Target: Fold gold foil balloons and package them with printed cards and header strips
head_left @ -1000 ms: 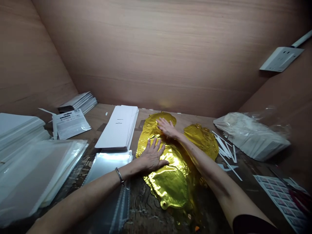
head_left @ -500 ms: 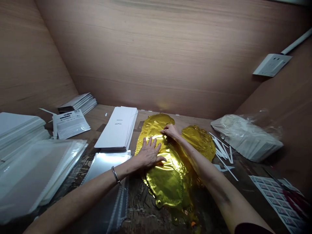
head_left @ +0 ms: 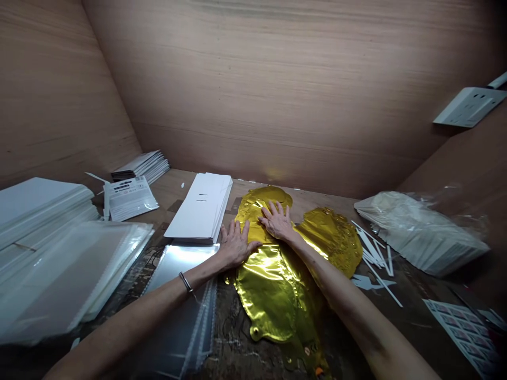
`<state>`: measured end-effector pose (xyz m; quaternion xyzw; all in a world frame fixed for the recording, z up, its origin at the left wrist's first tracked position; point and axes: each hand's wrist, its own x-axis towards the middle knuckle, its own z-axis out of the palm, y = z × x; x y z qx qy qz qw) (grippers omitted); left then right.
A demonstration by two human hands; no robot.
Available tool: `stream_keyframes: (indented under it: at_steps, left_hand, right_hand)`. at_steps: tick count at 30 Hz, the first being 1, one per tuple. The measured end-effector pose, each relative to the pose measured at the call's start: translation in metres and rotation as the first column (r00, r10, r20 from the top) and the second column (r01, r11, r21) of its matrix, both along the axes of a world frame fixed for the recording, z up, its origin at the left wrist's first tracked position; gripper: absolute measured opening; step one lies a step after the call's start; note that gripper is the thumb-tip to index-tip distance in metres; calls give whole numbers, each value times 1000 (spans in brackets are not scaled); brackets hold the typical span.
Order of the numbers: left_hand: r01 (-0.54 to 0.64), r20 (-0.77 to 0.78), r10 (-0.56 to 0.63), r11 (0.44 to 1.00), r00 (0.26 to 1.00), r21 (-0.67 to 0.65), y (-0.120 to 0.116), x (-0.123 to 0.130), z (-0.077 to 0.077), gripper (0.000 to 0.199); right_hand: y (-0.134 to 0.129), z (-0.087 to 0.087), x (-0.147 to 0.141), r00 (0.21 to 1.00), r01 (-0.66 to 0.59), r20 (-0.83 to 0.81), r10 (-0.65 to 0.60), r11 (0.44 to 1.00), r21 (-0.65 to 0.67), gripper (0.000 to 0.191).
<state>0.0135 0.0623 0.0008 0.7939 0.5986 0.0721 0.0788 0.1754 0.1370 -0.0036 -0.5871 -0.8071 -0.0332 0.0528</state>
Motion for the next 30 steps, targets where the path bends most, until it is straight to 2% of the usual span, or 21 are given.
stream_keyframes:
  at_steps: [7,12,14,15,17,19,21,24,26,30]
  left_hand:
    - [4,96,-7,999,995,33,5,-3,-2,72]
    - [7,54,-13,994,998,110,-1,-5,2,62]
    - [82,23,-87,982,996,169,-9,-5,5,59]
    - [156,7,-161,970,987,184,-14,-5,7,56]
    - [356,-24,-357,917,934,180,-25,-7,12,43]
    - [547,-49,-546,824,836,149,-35,-13,20,32]
    - [689,-63,-687,717,724,109,-43,-21,27,34]
    - [799,-83,-795,598,601,65,-51,-35,36,46]
    - [837,-101,-831,544,547,55,-54,-39,38,49]
    - [886,-133,-876,456,464,83,-58,-37,33,43]
  right_hand:
    - [6,2,-15,999,-32,-15,30,993,-118,55]
    - [10,1,-17,994,-104,-40,99,977,-185,55]
    - [11,0,-16,994,-109,-39,104,973,-203,56]
    - [12,0,-16,994,-110,-34,105,971,-215,57]
    - [12,0,-16,994,-106,-20,105,965,-238,57]
    - [12,1,-15,994,-111,-15,110,962,-248,57]
    - [11,3,-15,993,-122,-24,120,962,-246,57]
    - [12,4,-15,992,-127,-46,119,957,-261,57]
    - [12,6,-15,992,-121,-56,110,952,-282,57]
    - [11,7,-15,992,-123,-62,109,948,-292,58]
